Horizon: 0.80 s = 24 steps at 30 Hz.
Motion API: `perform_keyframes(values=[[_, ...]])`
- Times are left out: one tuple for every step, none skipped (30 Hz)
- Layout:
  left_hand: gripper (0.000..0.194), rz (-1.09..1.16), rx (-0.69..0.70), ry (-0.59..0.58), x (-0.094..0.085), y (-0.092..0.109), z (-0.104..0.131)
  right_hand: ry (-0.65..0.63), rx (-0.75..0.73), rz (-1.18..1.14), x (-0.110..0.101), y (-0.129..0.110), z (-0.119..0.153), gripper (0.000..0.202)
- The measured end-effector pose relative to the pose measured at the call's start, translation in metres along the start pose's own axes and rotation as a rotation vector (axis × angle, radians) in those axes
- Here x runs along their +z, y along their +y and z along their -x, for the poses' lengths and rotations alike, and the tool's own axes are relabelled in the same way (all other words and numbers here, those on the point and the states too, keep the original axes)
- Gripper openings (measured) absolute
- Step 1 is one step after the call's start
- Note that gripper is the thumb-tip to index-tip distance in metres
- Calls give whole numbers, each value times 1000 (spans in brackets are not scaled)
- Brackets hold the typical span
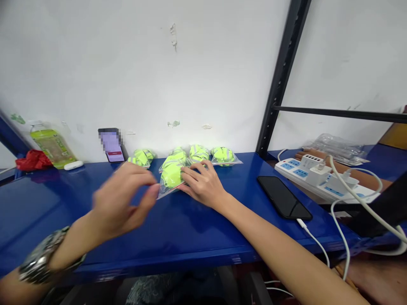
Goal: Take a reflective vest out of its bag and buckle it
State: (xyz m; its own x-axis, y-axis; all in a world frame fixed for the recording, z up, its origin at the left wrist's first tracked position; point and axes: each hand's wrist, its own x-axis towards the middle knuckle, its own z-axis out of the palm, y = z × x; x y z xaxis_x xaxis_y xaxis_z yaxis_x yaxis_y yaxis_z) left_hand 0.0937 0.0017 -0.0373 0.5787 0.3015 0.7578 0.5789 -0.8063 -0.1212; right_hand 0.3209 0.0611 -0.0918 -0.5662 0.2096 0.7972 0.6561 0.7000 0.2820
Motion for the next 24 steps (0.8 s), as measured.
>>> perform_keyframes(values=[[18, -44, -7, -89, 7, -3, -3, 11, 30, 16, 0, 0, 0, 20], [20, -88, -24, -193, 15, -6, -5, 16, 63, 36, 0, 1, 0, 22], [23, -126, -49, -310, 23, -10, -7, 15, 104, 64, -1, 0, 0, 25], [25, -130, -69, -389, 30, -15, -9, 8, 153, 101, -1, 0, 0, 30], [26, -114, -79, -452, 35, -18, -10, -1, 211, 146, -2, -1, -1, 35], [26, -93, -89, -499, 39, -22, -11, -9, 274, 195, -3, -2, -2, 40], [27, -75, -101, -533, 41, -24, -12, -17, 334, 237, -5, -4, -3, 44], [27, -62, -117, -559, 42, -26, -13, -23, 389, 264, -6, -5, -5, 47], [26, -47, -139, -577, 42, -28, -14, -29, 440, 269, -8, -7, -8, 49], [24, -20, -161, -592, 42, -28, -14, -39, 492, 248, -10, -8, -10, 50], [21, 20, -176, -604, 42, -28, -15, -59, 545, 197, -11, -8, -13, 51], [18, 67, -184, -611, 43, -28, -15, -93, 596, 116, -12, -8, -15, 53], [16, 109, -188, -611, 45, -27, -14, -138, 637, 6, -13, -8, -16, 55], [14, 137, -192, -605, 47, -26, -14, -192, 665, -124, -13, -7, -16, 58], [13, 146, -201, -596, 49, -25, -13, -246, 682, -264, -12, -5, -16, 59], [12, 145, -213, -586, 51, -23, -13, -292, 699, -410, -11, -4, -16, 59], [11, 145, -231, -582, 53, -22, -12, -328, 726, -561, -9, -4, -15, 58], [10, 153, -253, -583, 54, -21, -12, -353, 767, -715, -8, -4, -14, 56], [10, 167, -279, -584, 55, -20, -12, -366, 822, -867, -6, -5, -13, 53], [11, 187, -306, -582, 56, -19, -12, -366, 881, -1009, -4, -6, -13, 49], [13, 203, -328, -573, 56, -18, -11, -355, 933, -1134, -2, -9, -13, 45], [15, 214, -342, -558, 56, -17, -11, -333, 974, -1232, 1, -12, -13, 43], [17, 216, -347, -541, 57, -17, -10, -304, 1005, -1296, 3, -14, -13, 42], [18, 215, -345, -527, 58, -17, -9, -274, 1024, -1329, 6, -17, -12, 42]])
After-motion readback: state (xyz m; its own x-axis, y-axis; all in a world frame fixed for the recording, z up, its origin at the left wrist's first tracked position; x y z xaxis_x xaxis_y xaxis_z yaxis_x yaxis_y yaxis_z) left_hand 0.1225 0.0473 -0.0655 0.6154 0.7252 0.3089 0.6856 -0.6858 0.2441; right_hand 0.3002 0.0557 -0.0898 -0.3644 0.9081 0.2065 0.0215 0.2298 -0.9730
